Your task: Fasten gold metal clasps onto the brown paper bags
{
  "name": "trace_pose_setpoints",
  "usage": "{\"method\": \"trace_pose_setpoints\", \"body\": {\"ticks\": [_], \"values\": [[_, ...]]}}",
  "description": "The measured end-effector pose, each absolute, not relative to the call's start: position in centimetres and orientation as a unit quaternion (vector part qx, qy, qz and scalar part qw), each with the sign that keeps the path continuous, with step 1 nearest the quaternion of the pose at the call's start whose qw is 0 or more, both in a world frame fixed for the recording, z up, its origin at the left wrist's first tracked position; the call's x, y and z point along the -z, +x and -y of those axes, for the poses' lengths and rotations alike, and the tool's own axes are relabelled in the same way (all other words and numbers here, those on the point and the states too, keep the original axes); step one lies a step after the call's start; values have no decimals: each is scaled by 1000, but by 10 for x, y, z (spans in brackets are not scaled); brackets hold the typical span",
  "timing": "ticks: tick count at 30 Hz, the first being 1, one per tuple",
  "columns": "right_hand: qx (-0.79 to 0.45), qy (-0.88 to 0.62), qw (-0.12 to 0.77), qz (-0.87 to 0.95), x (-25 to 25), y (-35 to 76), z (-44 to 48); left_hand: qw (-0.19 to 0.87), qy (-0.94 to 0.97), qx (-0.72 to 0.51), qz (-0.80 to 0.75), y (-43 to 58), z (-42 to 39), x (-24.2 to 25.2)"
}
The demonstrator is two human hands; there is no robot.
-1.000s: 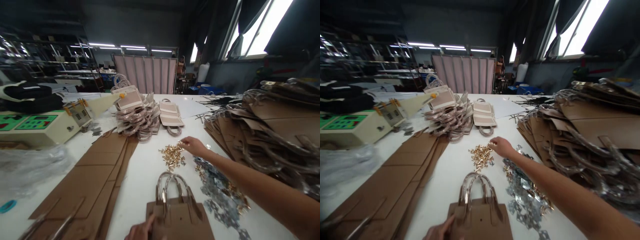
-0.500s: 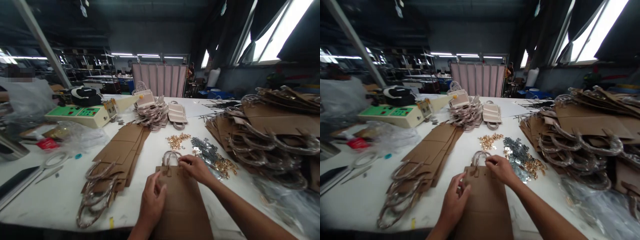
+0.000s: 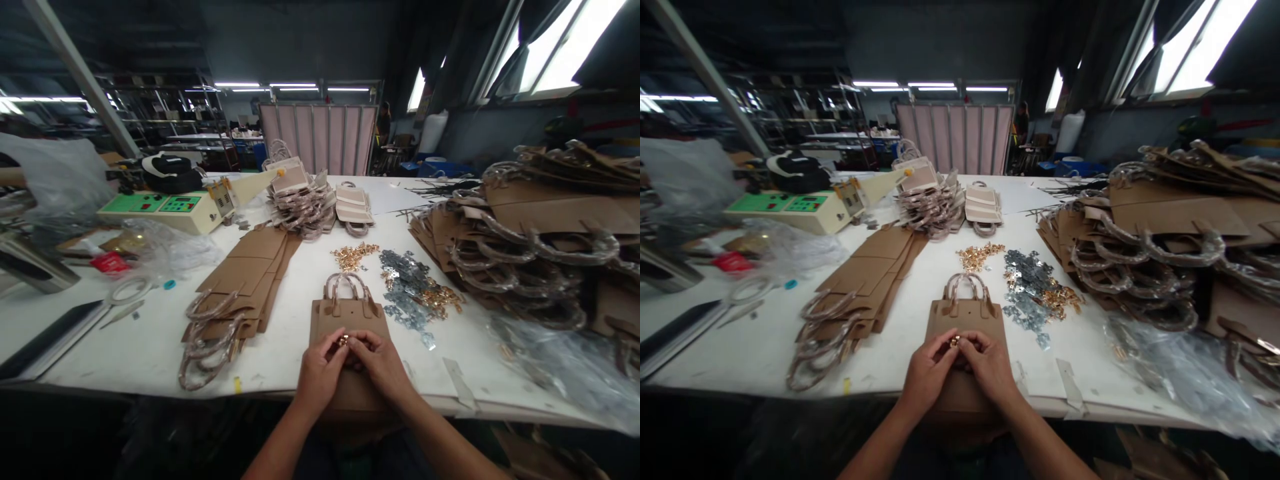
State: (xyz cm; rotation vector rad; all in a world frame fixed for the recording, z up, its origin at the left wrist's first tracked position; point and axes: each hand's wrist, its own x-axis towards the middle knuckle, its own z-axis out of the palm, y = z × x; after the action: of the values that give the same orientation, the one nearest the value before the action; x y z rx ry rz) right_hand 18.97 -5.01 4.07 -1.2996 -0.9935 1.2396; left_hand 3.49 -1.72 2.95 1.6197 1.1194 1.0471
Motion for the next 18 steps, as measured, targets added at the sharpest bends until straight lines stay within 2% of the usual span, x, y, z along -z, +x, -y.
{"method": "trace_pose_setpoints", "body": {"ticks": [7,18], "values": [[-516,-531,519,427,-40,192,52,585,554,-388,-447,29,12,-36],[-406,-584,509,486,-35,180,51,559,584,-339,-480,24,4,-37]]}}
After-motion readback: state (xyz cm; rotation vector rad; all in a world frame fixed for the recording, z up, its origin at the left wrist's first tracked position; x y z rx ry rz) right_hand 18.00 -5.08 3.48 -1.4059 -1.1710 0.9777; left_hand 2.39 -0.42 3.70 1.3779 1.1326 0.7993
